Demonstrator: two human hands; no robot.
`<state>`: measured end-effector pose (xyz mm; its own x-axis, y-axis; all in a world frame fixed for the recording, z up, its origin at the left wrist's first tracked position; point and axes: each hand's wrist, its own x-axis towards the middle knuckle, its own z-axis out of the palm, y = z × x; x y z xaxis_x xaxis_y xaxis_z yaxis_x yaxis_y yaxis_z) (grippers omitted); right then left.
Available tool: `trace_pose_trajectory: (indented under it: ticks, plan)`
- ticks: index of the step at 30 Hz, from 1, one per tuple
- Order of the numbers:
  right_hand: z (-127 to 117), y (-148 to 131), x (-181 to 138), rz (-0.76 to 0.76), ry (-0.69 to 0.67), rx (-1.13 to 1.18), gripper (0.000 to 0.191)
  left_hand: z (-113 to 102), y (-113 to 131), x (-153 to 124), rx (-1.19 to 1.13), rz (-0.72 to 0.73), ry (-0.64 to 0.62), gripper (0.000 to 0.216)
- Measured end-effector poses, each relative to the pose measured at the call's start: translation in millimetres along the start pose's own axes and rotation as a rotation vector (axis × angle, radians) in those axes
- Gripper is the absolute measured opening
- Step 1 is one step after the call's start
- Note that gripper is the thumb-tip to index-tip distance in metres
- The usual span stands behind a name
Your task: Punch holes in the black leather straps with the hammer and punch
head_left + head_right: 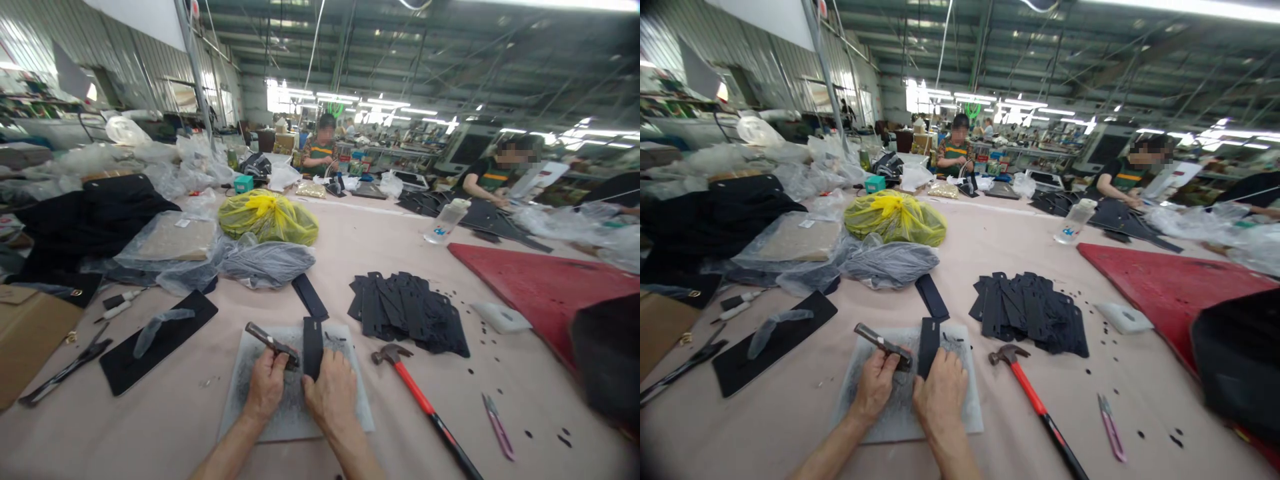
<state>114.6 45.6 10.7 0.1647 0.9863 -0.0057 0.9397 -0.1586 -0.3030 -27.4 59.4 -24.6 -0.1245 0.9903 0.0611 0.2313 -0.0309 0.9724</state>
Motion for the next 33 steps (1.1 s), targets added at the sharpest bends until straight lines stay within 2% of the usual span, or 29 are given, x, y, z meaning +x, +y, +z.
trace_pose_trajectory:
  ticks: [6, 9, 13, 16, 19, 23, 26, 29, 33]
  plan:
    - [-4.7, 35.8, 9.7, 0.028, -0.115, 0.12, 0.014, 2.3, -0.4, -1.6, 0.023, -0.006, 0.004, 0.028]
    - [-22.5, 70.0, 32.5, -0.001, -0.129, 0.198, 0.02, 3.1, 0.7, -1.9, 0.014, -0.016, 0.01, 0.028]
    - [-61.8, 126.3, 84.9, 0.104, -0.026, 0.134, 0.035, 3.9, 3.7, -1.6, 0.013, -0.011, 0.0, 0.027]
    - [-81.9, 150.5, 112.8, 0.225, 0.127, -0.037, 0.05, 4.8, 4.1, -1.2, 0.024, -0.021, 0.005, 0.028]
    - [-74.5, 137.4, 124.2, 0.14, 0.232, -0.164, 0.049, 5.6, 2.8, -0.3, 0.033, -0.038, 0.023, 0.028]
    - [-35.2, 77.1, 132.6, -0.121, 0.142, -0.172, 0.034, 6.1, 2.7, 0.3, 0.03, -0.031, 0.019, 0.029]
    - [-15.2, 45.3, 146.1, -0.175, 0.103, -0.187, 0.027, 4.8, 2.2, -0.1, 0.065, -0.036, 0.026, 0.028]
    - [-15.8, 57.0, 163.7, -0.102, 0.136, -0.239, 0.027, 3.5, -2.9, 3.2, 0.1, -0.055, 0.036, 0.026]
    - [-33.7, 110.0, 169.8, 0.035, 0.151, -0.308, 0.026, 8.3, -9.4, 7.0, 0.099, -0.084, 0.093, 0.023]
